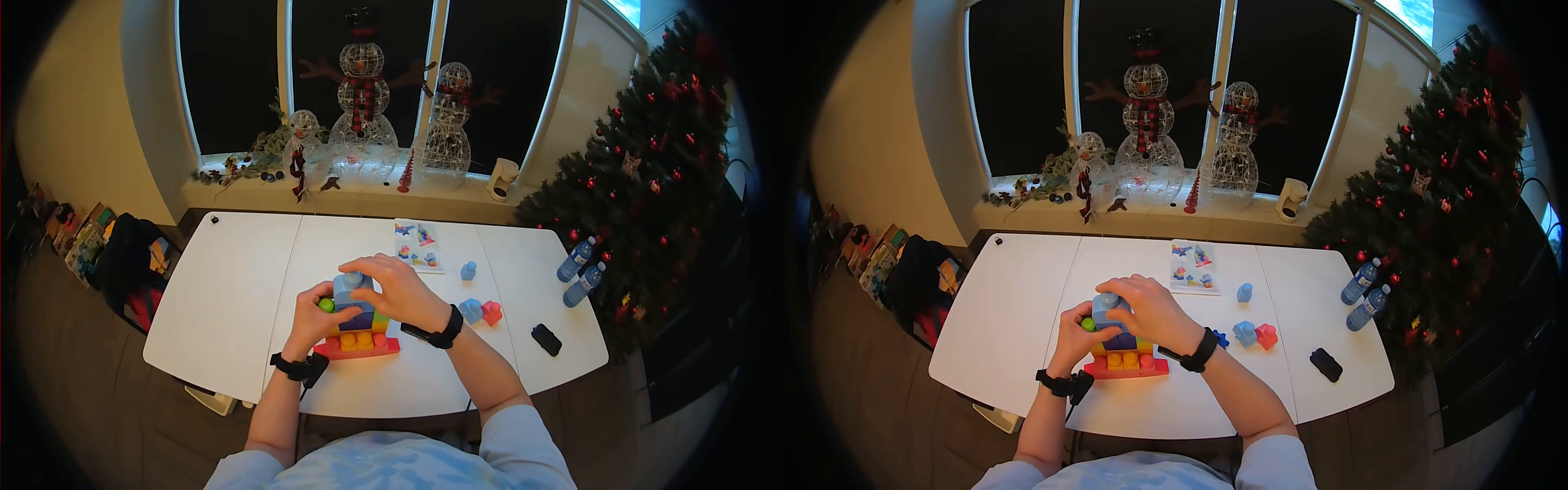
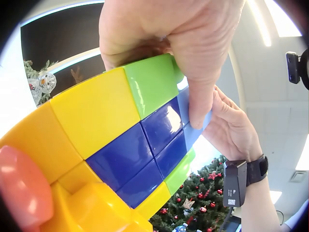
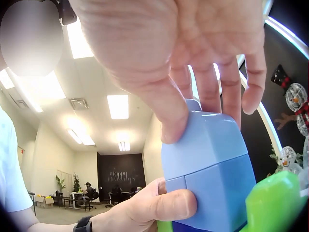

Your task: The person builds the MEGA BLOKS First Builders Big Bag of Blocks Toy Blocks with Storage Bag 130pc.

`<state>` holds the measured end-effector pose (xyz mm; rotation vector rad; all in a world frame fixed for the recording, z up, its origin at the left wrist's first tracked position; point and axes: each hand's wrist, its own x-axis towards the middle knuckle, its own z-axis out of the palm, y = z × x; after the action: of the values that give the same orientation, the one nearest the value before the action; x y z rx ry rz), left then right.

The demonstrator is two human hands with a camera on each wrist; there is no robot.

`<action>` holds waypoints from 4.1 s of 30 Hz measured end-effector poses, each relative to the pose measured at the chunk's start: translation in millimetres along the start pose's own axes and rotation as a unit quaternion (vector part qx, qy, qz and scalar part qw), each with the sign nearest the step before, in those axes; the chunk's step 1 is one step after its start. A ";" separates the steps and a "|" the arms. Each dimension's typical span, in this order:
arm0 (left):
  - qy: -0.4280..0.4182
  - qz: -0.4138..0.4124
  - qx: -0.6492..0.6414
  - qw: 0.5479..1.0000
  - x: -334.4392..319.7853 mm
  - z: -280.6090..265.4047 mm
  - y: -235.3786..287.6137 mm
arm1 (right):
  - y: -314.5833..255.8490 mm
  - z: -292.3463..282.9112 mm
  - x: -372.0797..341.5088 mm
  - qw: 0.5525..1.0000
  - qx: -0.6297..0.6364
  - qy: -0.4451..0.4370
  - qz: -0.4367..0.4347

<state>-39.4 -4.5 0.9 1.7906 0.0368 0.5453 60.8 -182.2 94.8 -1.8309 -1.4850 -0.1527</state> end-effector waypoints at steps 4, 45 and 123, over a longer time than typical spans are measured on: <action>0.002 0.006 -0.004 1.000 -0.8 0.2 -0.1 | 7.3 -6.9 -7.5 0.998 0.042 -0.035 0.013; -0.009 -0.073 -0.072 0.995 -21.5 -1.7 -27.6 | -3.3 -50.2 20.8 0.975 0.198 0.060 0.086; -0.072 -0.142 0.298 0.941 18.7 -16.0 -80.3 | 169.4 -45.7 -193.9 0.884 -0.287 -0.064 0.364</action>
<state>-8.4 39.4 -63.6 2.3588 0.3904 0.1968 164.6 -369.0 -55.7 -2.8076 -0.7615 -0.1041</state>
